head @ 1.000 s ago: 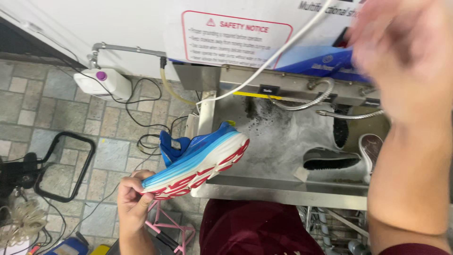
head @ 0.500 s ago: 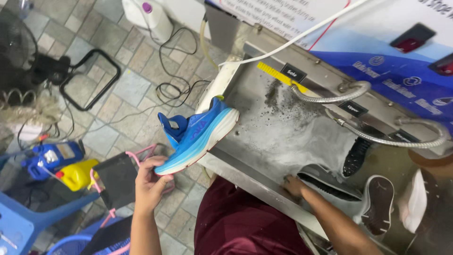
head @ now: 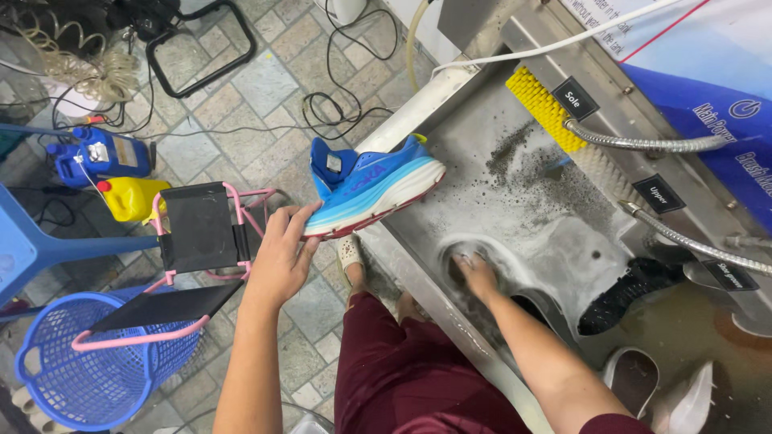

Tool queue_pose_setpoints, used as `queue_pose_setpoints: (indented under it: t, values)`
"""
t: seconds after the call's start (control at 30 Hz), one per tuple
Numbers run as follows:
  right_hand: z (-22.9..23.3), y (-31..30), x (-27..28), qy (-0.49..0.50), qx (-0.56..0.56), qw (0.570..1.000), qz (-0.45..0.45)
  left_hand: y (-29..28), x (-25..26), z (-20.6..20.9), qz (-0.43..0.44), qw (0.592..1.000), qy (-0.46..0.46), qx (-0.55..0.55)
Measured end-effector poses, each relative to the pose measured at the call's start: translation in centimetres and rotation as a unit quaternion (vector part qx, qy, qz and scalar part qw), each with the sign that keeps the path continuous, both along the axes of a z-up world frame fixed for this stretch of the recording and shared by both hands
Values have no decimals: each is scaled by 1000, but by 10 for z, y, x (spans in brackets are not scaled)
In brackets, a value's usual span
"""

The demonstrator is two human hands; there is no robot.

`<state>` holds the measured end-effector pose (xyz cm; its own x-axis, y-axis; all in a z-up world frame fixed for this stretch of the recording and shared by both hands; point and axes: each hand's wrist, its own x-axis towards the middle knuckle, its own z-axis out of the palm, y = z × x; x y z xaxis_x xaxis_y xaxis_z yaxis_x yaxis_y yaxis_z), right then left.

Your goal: The person cleans a blue and white sneaker using a multifunctional shoe washing machine. They scrub the sole against a rotating brush, rinse the shoe with a handheld spray nozzle, and wipe the upper with a white cloth.

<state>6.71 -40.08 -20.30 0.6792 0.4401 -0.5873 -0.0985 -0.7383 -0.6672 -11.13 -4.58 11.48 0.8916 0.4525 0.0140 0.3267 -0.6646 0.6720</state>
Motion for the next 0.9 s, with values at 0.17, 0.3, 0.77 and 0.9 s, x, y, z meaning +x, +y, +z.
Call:
queue_pose_setpoints:
  t: [0.17,0.3,0.77,0.9]
  values:
    - [9,24,35,-128,-59,978,151,2,5,1,-4,998,7,57]
    - [18,37,67,-119,-107,974,158,-2,17,-13,37,992,42,109]
    - [127,15,70,-20,-30,992,-118,-13,45,-55,157,955,213,135]
    - [139,80,88,33,-36,984,-169,-9,55,-73,65,937,299,167]
